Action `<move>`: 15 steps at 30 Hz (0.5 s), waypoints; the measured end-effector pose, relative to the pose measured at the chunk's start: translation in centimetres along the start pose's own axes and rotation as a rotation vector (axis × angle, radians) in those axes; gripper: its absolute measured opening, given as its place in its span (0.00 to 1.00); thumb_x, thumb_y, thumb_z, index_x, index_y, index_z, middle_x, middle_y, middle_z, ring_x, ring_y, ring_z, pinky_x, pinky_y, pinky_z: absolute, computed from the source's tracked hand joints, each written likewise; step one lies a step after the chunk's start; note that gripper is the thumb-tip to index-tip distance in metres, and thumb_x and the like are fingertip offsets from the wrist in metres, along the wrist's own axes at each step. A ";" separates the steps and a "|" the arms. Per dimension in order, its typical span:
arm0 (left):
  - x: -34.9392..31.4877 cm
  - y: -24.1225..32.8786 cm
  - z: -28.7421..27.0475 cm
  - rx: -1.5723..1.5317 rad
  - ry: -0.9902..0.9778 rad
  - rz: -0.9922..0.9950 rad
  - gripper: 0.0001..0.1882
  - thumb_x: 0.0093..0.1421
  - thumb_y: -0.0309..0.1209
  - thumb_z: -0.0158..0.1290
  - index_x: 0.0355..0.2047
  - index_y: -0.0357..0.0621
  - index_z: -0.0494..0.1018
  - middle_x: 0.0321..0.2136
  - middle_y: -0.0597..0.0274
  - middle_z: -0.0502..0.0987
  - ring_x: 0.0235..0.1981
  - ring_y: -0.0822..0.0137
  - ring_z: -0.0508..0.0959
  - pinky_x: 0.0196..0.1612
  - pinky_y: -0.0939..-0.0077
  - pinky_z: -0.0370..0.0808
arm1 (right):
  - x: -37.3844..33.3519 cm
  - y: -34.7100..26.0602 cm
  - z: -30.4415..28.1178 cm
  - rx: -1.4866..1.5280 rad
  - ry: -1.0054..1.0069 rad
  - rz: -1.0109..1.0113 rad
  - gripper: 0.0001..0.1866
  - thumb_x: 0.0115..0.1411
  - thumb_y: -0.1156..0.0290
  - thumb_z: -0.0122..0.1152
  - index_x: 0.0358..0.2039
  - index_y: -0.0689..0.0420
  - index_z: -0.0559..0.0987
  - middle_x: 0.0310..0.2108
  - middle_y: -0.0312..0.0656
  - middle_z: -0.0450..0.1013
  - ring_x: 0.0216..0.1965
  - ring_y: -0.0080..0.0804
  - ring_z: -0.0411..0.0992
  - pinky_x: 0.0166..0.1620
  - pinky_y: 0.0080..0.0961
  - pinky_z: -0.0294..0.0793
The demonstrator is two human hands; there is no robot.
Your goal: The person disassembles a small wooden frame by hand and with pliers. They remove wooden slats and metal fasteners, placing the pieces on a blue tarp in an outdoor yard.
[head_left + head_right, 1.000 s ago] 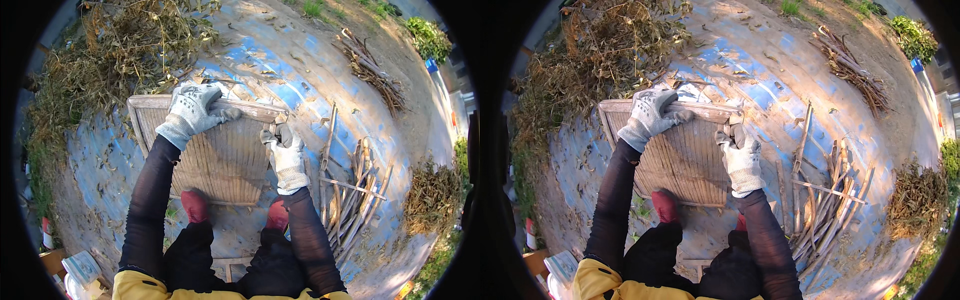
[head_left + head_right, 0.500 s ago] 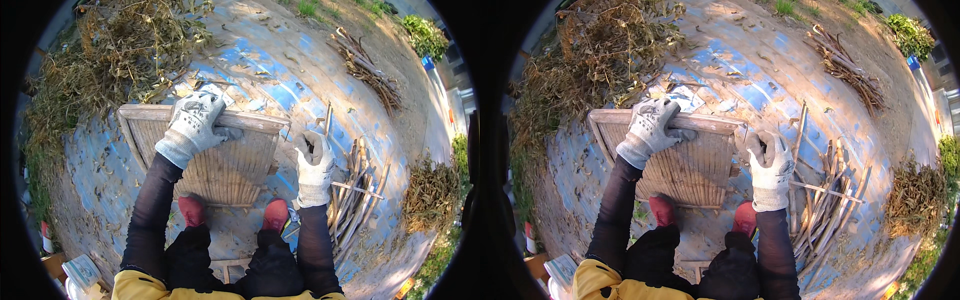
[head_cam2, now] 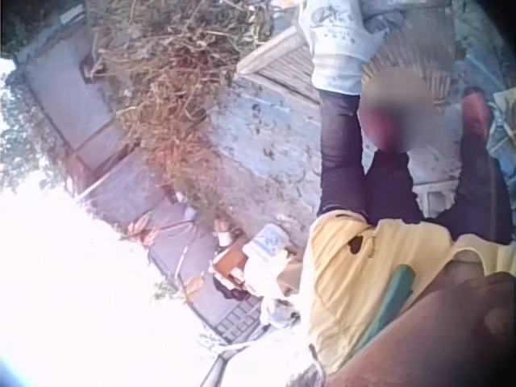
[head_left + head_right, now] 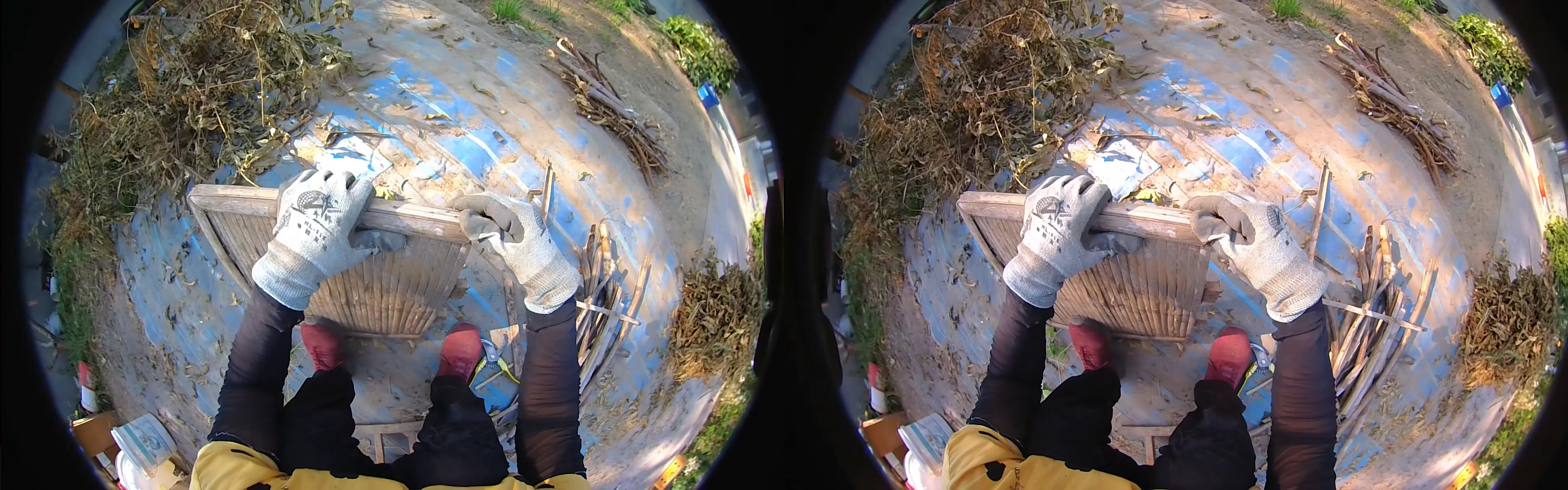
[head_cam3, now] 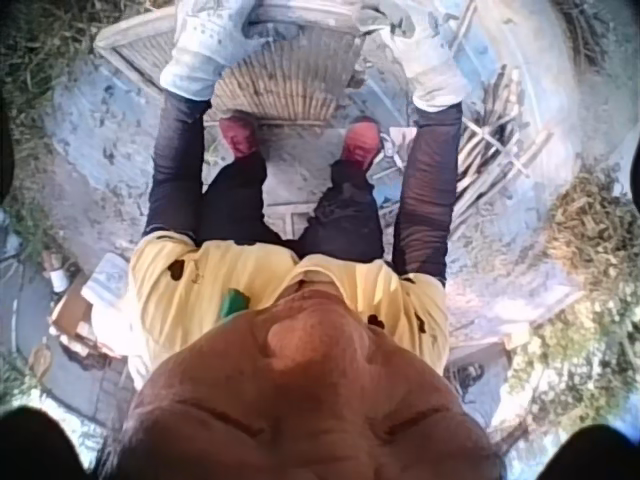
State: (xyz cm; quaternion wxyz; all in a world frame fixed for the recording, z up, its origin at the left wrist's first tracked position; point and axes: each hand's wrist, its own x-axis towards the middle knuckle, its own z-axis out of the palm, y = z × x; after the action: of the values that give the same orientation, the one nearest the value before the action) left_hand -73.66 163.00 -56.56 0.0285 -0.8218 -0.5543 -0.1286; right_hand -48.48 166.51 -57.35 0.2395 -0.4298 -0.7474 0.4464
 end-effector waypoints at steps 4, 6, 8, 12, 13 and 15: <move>-1.4 0.6 -2.7 0.033 0.072 0.014 0.36 0.32 0.62 0.59 0.29 0.43 0.72 0.25 0.59 0.74 0.27 0.55 0.75 0.33 0.62 0.69 | -0.8 -1.6 -0.7 -0.090 -0.011 -0.126 0.17 0.55 0.59 0.59 0.39 0.58 0.77 0.29 0.48 0.71 0.30 0.41 0.71 0.35 0.32 0.68; -1.1 0.3 -4.7 0.048 0.177 0.078 0.37 0.30 0.63 0.59 0.29 0.42 0.72 0.25 0.60 0.74 0.26 0.56 0.75 0.33 0.62 0.70 | -1.0 -3.7 -1.5 -0.035 0.036 -0.232 0.19 0.55 0.57 0.59 0.40 0.59 0.76 0.29 0.48 0.71 0.29 0.42 0.71 0.34 0.32 0.68; -0.5 0.7 -8.0 0.169 0.249 0.082 0.37 0.30 0.62 0.60 0.29 0.42 0.73 0.23 0.62 0.74 0.28 0.57 0.75 0.34 0.63 0.71 | -0.8 -6.7 -3.2 -0.197 0.072 -0.298 0.18 0.54 0.60 0.61 0.40 0.60 0.76 0.31 0.46 0.71 0.31 0.40 0.71 0.35 0.31 0.70; 0.7 2.0 -8.4 0.291 0.487 0.049 0.37 0.29 0.61 0.60 0.31 0.42 0.74 0.24 0.63 0.74 0.31 0.56 0.76 0.38 0.61 0.73 | -0.8 -8.4 -4.5 -0.261 0.244 -0.470 0.17 0.51 0.66 0.64 0.41 0.58 0.76 0.33 0.43 0.72 0.34 0.38 0.72 0.37 0.28 0.71; 0.8 2.2 -8.3 0.286 0.426 0.048 0.35 0.30 0.59 0.60 0.32 0.43 0.74 0.26 0.63 0.73 0.33 0.56 0.76 0.39 0.61 0.72 | -0.8 -7.9 -4.3 -0.290 0.255 -0.463 0.17 0.51 0.68 0.64 0.41 0.58 0.75 0.34 0.43 0.72 0.35 0.37 0.72 0.38 0.28 0.71; 1.3 1.8 -7.1 0.311 0.381 0.080 0.35 0.30 0.57 0.60 0.33 0.44 0.74 0.27 0.62 0.73 0.35 0.57 0.75 0.41 0.60 0.71 | -1.0 -6.3 -4.0 -0.183 0.247 -0.415 0.18 0.51 0.72 0.64 0.43 0.59 0.74 0.40 0.43 0.71 0.38 0.34 0.72 0.41 0.27 0.71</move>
State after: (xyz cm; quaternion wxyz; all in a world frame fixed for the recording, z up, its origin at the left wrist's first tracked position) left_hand -72.83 162.18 -49.25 0.2635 -0.7898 -0.5192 -0.1930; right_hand -47.70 166.08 -49.87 0.3757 -0.3384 -0.8219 0.2622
